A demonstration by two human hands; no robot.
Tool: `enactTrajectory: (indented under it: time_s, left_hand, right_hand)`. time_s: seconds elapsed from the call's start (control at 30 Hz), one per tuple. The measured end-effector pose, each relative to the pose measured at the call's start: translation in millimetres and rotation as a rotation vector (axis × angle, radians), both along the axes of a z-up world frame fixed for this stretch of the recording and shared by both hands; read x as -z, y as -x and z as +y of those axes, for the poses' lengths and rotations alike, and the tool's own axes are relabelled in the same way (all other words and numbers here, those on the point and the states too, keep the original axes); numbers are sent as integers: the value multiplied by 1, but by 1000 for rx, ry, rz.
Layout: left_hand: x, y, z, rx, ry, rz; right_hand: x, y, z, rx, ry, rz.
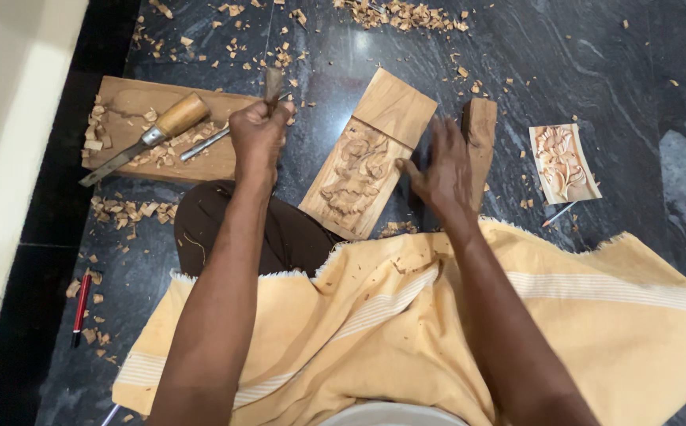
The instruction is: The person carves a floral design into a rectangular wooden block using a chisel and a wooden mallet. They repeatedly strike the chisel to remove wood shavings and refine the pattern.
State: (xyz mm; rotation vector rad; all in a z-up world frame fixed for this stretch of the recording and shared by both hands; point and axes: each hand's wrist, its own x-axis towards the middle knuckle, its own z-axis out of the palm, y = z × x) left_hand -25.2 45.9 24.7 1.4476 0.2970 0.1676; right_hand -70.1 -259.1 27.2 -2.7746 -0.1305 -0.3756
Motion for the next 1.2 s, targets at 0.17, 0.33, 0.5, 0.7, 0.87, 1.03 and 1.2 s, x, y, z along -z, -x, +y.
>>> enactTrajectory:
  time_s: [0.17,0.33,0.5,0.7,0.87,1.03,1.2]
  left_hand:
    - [20,-1,-2,88,-177,45]
    - [28,0,-5,99,-316,94]
    - [23,-2,-7,41,-203,38]
    - [6,-5,-12,55,102,-171]
    - [-6,-2,-12,25,197,-221]
    - [-4,2,0,62,383,-231]
    - [-6,1,1,128,384,-231]
  right_hand:
    - [-1,-51,-7,-43,-92,120]
    - [-7,-63,-7,-14,-89,352]
    - [3,-56,-5,6,-82,208]
    - [15,-30,8,196,-83,239]
    - [-18,-34,-25,174,-302,471]
    - [-37,2,-74,182,-70,103]
    - [-12,16,-83,337,74,255]
